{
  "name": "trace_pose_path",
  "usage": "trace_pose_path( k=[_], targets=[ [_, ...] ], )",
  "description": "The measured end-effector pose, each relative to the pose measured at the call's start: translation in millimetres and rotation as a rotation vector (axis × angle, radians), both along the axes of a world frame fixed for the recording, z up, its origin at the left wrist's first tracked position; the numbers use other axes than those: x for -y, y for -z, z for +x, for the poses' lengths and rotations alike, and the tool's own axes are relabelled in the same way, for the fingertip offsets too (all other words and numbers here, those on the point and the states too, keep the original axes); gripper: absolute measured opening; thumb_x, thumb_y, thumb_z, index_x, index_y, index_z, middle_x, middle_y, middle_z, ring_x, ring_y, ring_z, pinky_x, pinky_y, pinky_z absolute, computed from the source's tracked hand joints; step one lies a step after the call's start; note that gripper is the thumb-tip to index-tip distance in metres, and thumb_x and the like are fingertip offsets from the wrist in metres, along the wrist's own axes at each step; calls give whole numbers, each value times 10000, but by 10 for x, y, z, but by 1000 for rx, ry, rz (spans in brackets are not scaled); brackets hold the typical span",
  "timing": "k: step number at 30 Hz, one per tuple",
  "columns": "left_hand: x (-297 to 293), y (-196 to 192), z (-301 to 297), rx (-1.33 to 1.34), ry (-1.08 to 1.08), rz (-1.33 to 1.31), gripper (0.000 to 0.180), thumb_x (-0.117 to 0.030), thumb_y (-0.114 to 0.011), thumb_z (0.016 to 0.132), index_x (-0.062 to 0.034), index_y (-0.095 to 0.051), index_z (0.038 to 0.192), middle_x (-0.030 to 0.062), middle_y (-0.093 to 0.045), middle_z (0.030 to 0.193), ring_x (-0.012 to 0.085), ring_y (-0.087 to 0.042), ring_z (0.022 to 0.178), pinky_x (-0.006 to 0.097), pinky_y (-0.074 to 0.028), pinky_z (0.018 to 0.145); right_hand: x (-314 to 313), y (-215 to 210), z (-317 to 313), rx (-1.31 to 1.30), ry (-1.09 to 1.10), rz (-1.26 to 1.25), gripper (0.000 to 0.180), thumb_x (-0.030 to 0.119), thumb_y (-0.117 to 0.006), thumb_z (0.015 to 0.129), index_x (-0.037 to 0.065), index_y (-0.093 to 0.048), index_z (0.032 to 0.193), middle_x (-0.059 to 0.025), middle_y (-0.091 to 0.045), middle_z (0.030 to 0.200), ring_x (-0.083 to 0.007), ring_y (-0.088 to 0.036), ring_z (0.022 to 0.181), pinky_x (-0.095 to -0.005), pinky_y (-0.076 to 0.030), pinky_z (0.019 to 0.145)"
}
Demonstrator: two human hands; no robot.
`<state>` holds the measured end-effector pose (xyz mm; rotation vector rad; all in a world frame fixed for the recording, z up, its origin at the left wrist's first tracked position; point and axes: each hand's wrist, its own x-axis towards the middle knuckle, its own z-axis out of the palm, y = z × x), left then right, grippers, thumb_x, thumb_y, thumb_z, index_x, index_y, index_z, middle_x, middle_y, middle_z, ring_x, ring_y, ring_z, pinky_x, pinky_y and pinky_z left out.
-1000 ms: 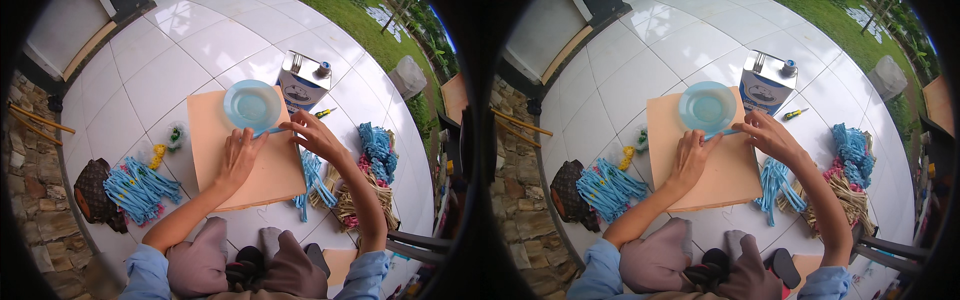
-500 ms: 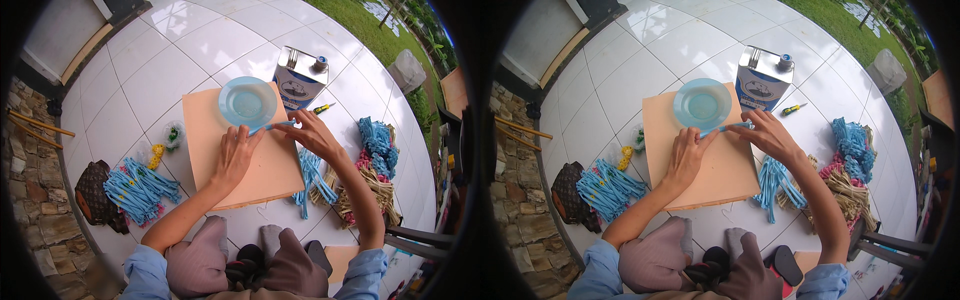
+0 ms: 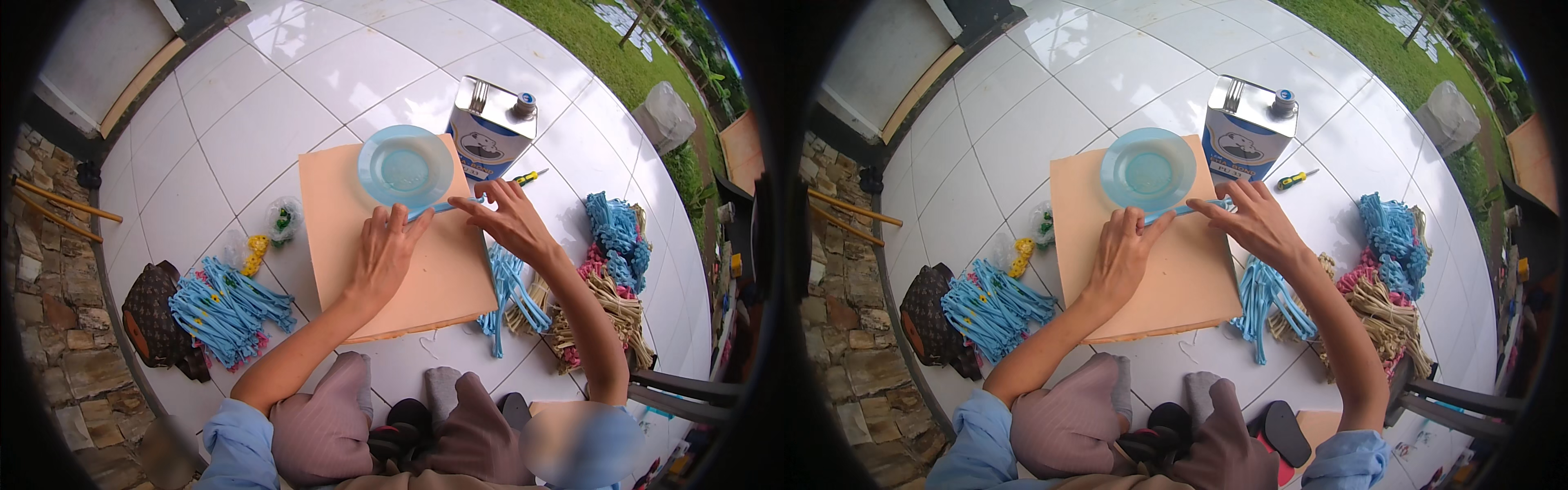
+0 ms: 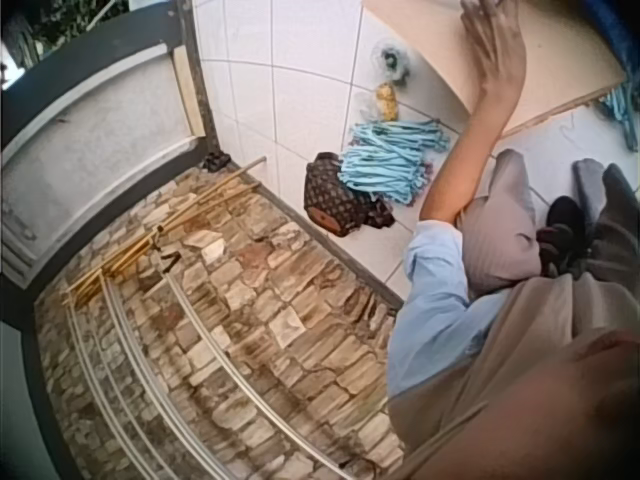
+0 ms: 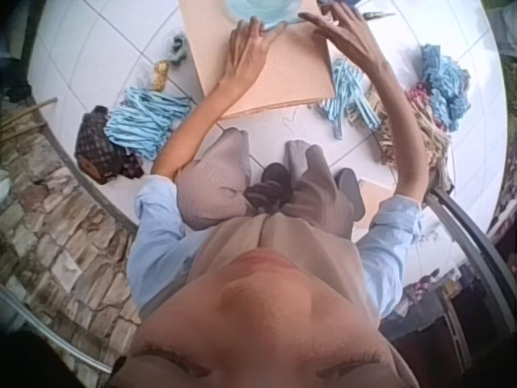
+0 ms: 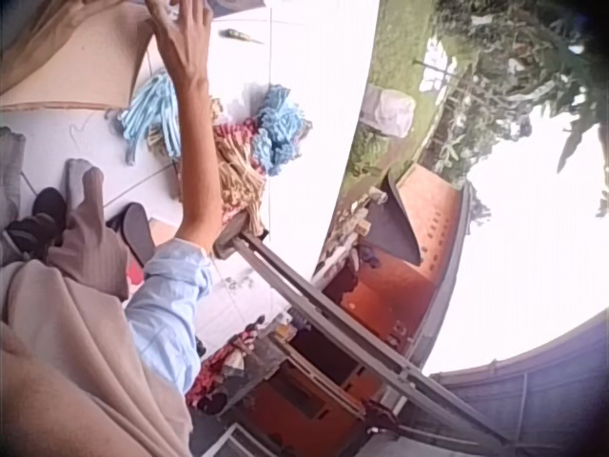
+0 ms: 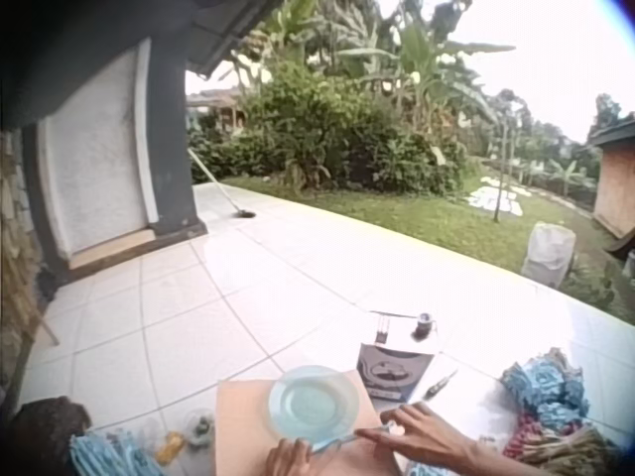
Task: The person picks up a bundle of blue shoe straps, separates them, and applies a liquid from a bowl to specific points on each strap by hand.
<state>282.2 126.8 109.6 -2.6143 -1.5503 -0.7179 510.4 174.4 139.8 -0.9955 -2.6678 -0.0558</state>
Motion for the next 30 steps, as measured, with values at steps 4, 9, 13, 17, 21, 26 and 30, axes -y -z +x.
trace_pose_path(
  k=[4, 9, 13, 17, 21, 26, 30],
  targets=[
    [0, 18, 8, 7, 5, 11, 543, 73, -539, 700, -136, -561, 1200, 77, -366, 892, 216, -435, 808, 344, -425, 718, 39, 200, 0, -488, 157, -293, 459, 157, -643, 810, 86, -386, 1184, -88, -517, 1025, -244, -523, 889, -371, -426, 823],
    [23, 9, -7, 28, 21, 17, 556, 84, -533, 696, -138, -558, 1205, 84, -362, 892, 220, -439, 807, 348, -430, 713, 111, 394, -15, -677, 325, -566, 372, 95, -597, 844, 31, -379, 1139, -125, -516, 1040, -258, -528, 975, -357, -415, 879],
    [50, -36, -10, 70, 51, 37, 563, 95, -523, 695, -135, -556, 1209, 95, -357, 895, 228, -440, 797, 357, -431, 711, 196, 403, 48, -655, 281, -406, 396, -2, -571, 815, 44, -381, 1160, -117, -524, 1015, -264, -527, 999, -360, -402, 887],
    [211, -200, 15, 234, 158, -17, 507, 108, -506, 736, -117, -517, 1190, 107, -344, 925, 243, -447, 804, 339, -450, 680, 503, 69, 211, -586, 306, -363, 466, -68, -585, 762, 52, -388, 1167, -94, -531, 940, -241, -533, 957, -360, -361, 916],
    [391, -615, -68, 513, 249, -95, 351, 84, -467, 822, -104, -492, 1119, 110, -337, 963, 238, -448, 830, 298, -466, 639, 938, -482, 320, -630, 290, -190, 507, -69, -622, 752, 59, -384, 1181, -59, -550, 865, -193, -566, 833, -320, -431, 787],
    [625, -1164, -244, 596, 312, -31, 310, 50, -465, 854, -95, -447, 1128, 116, -324, 1025, 254, -520, 822, 352, -473, 658, 1370, -1339, 281, -595, 352, -194, 499, -13, -668, 759, 55, -372, 1155, -86, -606, 862, -170, -586, 786, -278, -465, 658],
    [753, -1498, -411, 748, 356, -79, 265, -107, -433, 914, -69, -429, 1176, 120, -356, 1110, 225, -491, 984, 342, -437, 805, 1592, -1919, 26, -781, 264, -220, 491, -51, -655, 756, 45, -379, 1151, -88, -607, 871, -161, -606, 818, -261, -513, 674]
  ],
)
